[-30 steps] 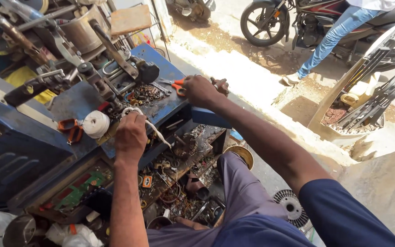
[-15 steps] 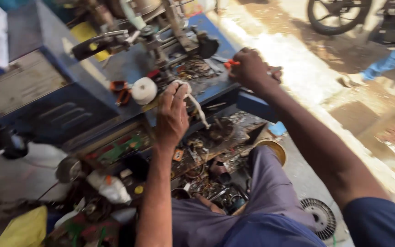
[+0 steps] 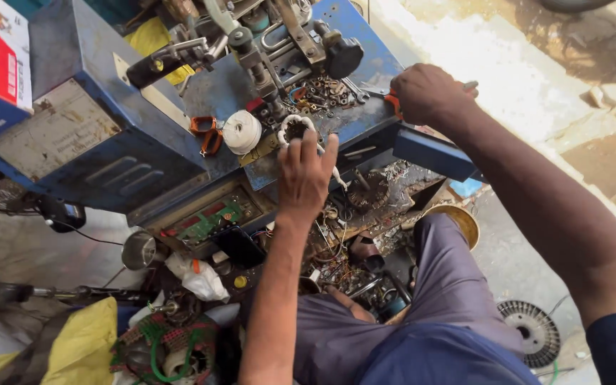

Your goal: The person sits at a cluttered repair bench and wraps white tape around the slots of a motor stator, pressing the windings and turning the stator as they work. They use scissors to cut the tape and handle small components and parts on the bench.

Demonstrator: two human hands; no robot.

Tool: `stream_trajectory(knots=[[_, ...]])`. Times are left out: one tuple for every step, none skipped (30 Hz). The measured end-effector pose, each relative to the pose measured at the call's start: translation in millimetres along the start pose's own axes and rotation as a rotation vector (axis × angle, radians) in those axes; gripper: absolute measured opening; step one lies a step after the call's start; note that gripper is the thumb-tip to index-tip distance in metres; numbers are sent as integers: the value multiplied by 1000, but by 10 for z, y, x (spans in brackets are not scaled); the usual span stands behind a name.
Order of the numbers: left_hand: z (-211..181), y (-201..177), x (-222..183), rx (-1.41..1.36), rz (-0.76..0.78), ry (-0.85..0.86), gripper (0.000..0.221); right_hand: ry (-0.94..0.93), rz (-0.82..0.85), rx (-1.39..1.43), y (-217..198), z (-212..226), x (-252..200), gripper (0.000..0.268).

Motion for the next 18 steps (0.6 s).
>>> stream_trajectory(knots=[[45, 68, 2, 0, 6, 11, 37, 6, -1, 11, 71, 4, -25, 12], [77, 172, 51, 22, 65, 54, 23, -11, -39, 7, 94, -15, -42, 13], [109, 276, 99, 45, 124, 97, 11, -28, -77, 2, 118, -35, -60, 14], [114, 208, 140, 39, 128, 110, 11, -17, -76, 11, 210, -56, -99, 14], [141, 117, 185, -124, 82, 60, 8, -61, -136, -19, 286, -53, -136, 13], [177, 32, 242, -286, 32, 8, 6, -108, -199, -53, 342, -53, -159, 13], [198, -32, 310, -290, 34, 17, 6, -98, -200, -50, 347, -38, -263, 13], [295, -122, 371, -516, 3, -126, 7, -143, -260, -22, 322, 18, -329, 20], [398, -200, 423, -741, -31, -269, 11, -187, -320, 6, 300, 77, -392, 28], [443, -225, 450, -733, -25, -276, 11, -195, -316, 14, 186, 207, -446, 28], [490, -229, 474, -770, 8, -320, 12, -234, -321, 114, 74, 333, -501, 34], [502, -217, 499, -815, 53, -355, 13, -256, -324, 219, -10, 441, -609, 40], [474, -240, 496, -816, 71, -353, 13, -247, -318, 233, 7, 546, -642, 40], [461, -233, 547, -879, 128, -402, 11, -283, -293, 282, -28, 628, -637, 41], [452, -232, 599, -941, 186, -451, 10, -319, -268, 331, -69, 716, -632, 42], [442, -248, 601, -938, 188, -452, 10, -320, -268, 334, -36, 743, -616, 42], [421, -271, 607, -903, 195, -385, 10, -375, -285, 359, -11, 790, -602, 46], [405, -295, 612, -866, 200, -322, 10, -432, -301, 384, 10, 836, -581, 49]])
Point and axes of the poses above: each hand's wrist, its own x-axis towards the middle knuckle, its own y-axis out of the palm, z = x × y, the point moved 3 cm from there along x, towards the middle knuckle, and after that the axes turned 8 degrees about -y, right-handed, at the moved point
